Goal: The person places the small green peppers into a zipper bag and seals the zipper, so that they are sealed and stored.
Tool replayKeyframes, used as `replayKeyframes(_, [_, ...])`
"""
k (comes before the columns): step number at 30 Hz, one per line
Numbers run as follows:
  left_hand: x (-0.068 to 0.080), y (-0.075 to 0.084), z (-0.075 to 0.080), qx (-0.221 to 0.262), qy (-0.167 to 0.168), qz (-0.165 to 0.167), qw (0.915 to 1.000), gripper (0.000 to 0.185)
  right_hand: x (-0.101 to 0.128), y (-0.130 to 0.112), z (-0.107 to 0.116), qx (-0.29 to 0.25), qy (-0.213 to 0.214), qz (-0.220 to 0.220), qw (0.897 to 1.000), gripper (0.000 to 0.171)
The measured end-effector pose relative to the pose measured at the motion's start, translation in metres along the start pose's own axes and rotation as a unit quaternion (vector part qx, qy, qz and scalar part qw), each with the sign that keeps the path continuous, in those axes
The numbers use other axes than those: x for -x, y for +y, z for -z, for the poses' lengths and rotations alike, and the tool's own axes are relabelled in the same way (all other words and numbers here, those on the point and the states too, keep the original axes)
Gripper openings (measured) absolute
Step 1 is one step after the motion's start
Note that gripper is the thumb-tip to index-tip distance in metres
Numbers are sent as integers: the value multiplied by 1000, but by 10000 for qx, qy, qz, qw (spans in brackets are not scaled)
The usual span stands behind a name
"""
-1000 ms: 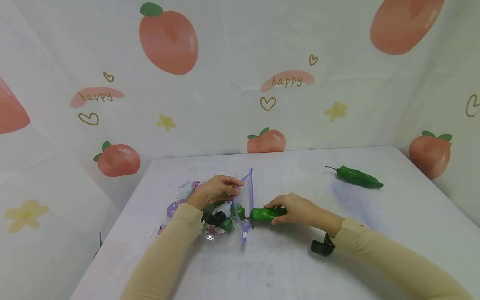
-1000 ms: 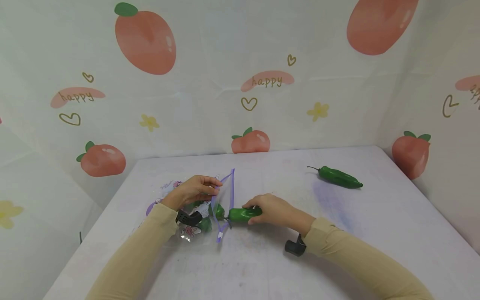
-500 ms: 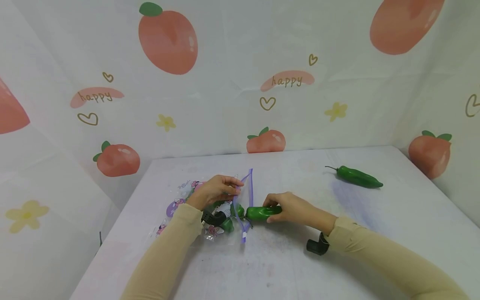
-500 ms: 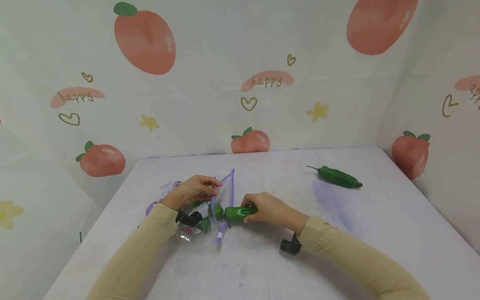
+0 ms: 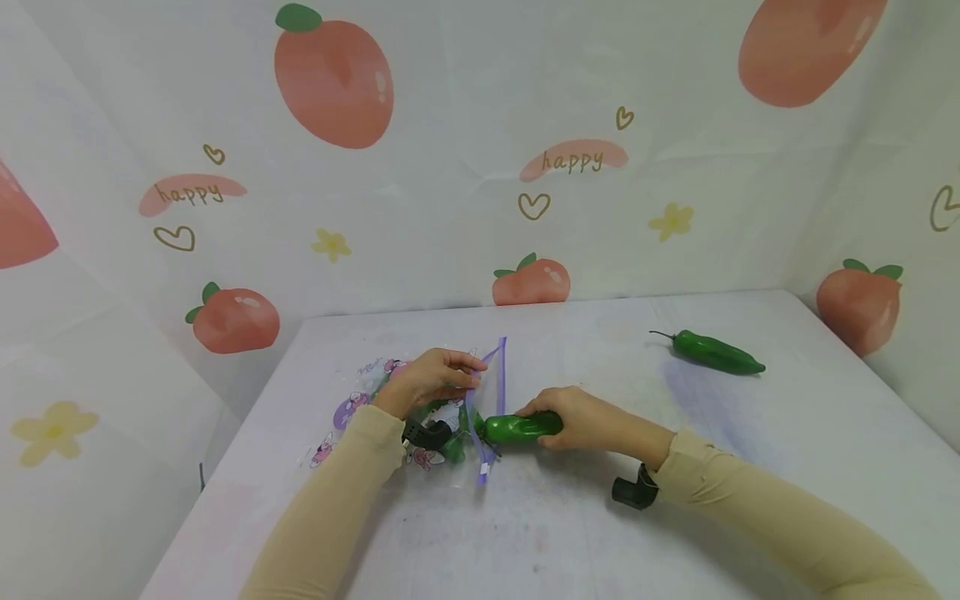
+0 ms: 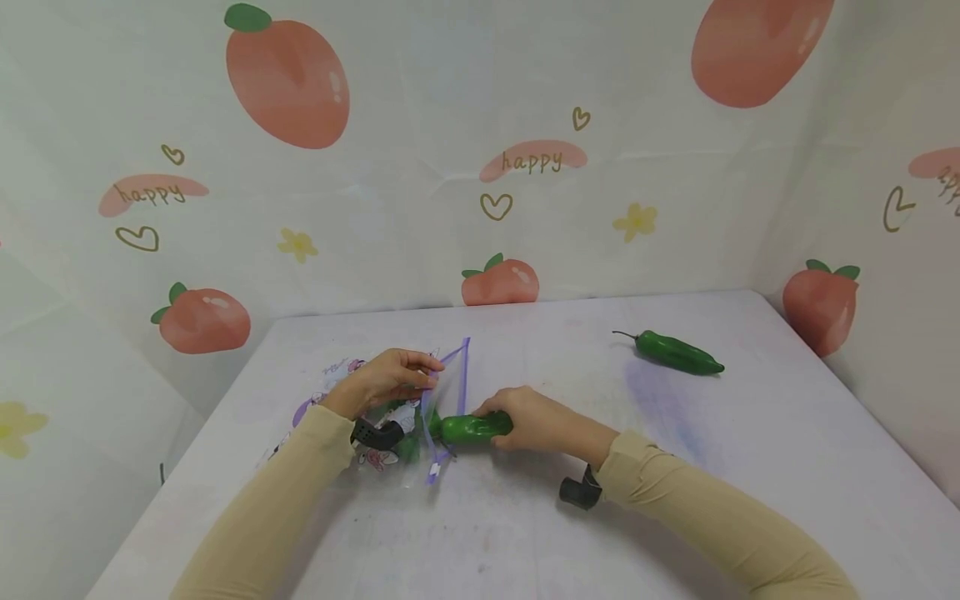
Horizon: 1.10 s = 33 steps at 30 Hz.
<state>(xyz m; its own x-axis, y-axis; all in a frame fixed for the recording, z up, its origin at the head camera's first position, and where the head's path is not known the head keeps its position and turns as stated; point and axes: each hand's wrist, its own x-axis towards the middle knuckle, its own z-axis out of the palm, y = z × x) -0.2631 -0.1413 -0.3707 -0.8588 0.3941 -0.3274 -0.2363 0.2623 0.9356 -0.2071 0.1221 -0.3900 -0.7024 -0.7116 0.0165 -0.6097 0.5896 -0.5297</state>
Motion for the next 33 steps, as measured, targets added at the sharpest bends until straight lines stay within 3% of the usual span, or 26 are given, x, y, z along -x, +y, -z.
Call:
replayKeyframes(7, [-1, -1, 1, -37, -65, 30, 10000, 37, -1, -1, -3, 13, -83, -35, 10000, 39])
replayKeyframes(17, [-2, -2, 0, -24, 30, 71, 10000, 40, -9, 3, -9, -389, 158, -44, 9991, 26])
replayKeyframes(29, [-3, -1, 0, -27, -16, 87, 10000, 40, -10, -3, -8, -123, 44, 139, 9998, 37])
replayKeyframes(33, [-4, -1, 0, -25, -12, 75, 10000, 40, -12, -4, -8, -306, -27, 59, 9995, 35])
